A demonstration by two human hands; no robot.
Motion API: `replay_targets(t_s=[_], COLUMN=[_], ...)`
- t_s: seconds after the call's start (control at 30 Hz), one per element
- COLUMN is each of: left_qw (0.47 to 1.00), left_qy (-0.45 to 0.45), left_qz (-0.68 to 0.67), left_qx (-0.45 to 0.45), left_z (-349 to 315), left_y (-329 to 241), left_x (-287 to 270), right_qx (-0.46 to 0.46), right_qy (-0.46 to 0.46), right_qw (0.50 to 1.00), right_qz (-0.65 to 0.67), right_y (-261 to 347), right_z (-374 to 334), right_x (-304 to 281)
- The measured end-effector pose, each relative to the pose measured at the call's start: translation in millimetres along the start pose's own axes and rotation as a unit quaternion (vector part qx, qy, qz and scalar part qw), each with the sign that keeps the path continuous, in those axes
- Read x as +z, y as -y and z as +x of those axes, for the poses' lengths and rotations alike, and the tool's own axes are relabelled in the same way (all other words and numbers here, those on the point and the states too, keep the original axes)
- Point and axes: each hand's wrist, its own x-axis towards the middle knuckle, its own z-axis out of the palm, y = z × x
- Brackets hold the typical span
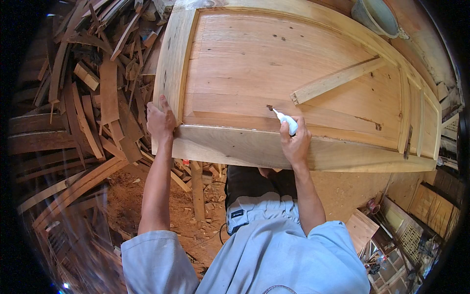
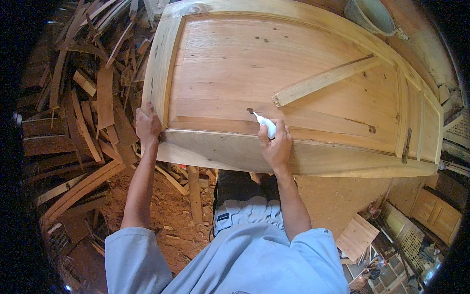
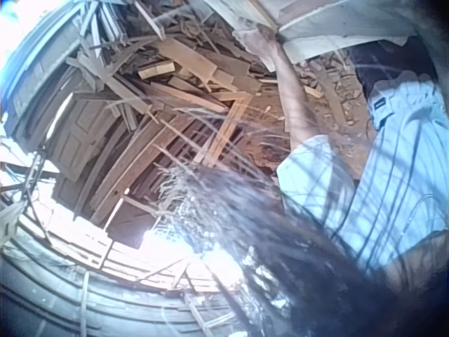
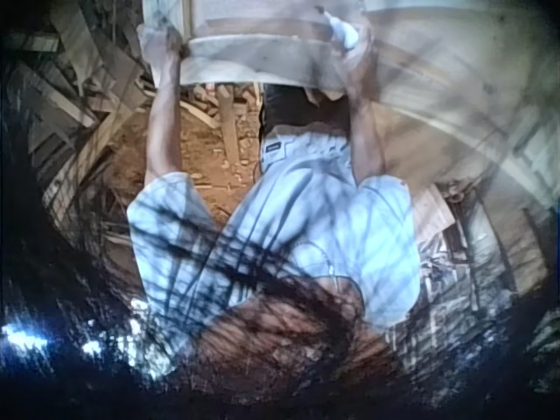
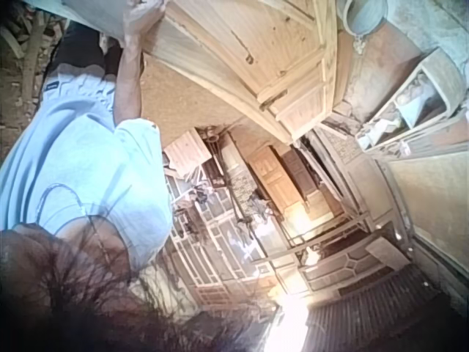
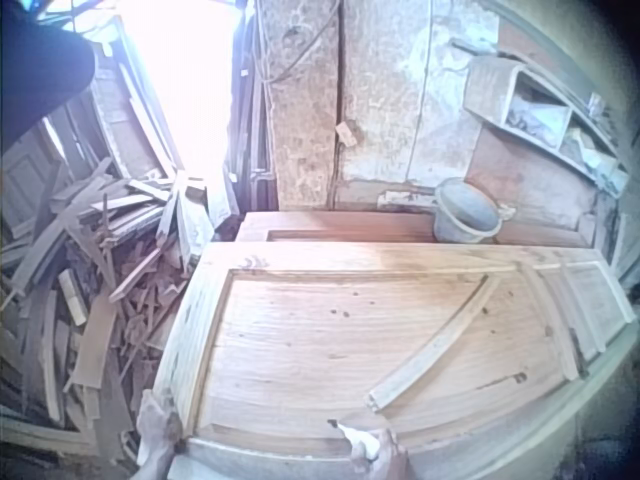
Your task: The person applies adhesive from a bottle onto the joints of a large wooden box and uses a putty knife to spread and smooth the glue across the seams.
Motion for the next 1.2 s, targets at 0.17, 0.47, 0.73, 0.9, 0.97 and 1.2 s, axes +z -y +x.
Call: replay_targets(t_s=[0.17, 0.47, 0.73, 0.9, 0.97, 1.2], left_qw=[1.0, 1.0, 1.0, 1.0, 1.0, 1.0], left_qy=[-0.01, 0.003, -0.014, -0.005, -0.008, 0.014], left_qz=[-0.001, 0.003, -0.001, -0.002, 0.001, -0.009], left_qx=[0.006, 0.0, 0.01, 0.011, 0.007, -0.002], left_z=[1.0, -1.1, -2.0, -2.5, -1.4, -1.5], left_y=[2.0, -2.9, -1.8, -3.8, -1.7, -5.6], left_x=[1.8, -2.7, -1.9, -3.7, -2.4, -5.9], right_qx=[-0.001, -0.003, 0.012, 0.015, 0.02, 0.019], right_qy=[-0.008, -0.016, -0.03, -0.025, -0.03, -0.035], right_qw=[1.0, 1.0, 0.999, 1.0, 0.999, 0.999], right_qz=[0.004, 0.009, 0.01, 0.006, 0.011, 0.002], right_y=[-0.7, -0.3, 2.1, 1.2, 1.9, 0.8], right_z=[0.0, 0.6, 0.0, -0.4, -0.5, -0.8], right_x=[0.9, 1.0, -1.3, -1.7, -1.2, -3.6])
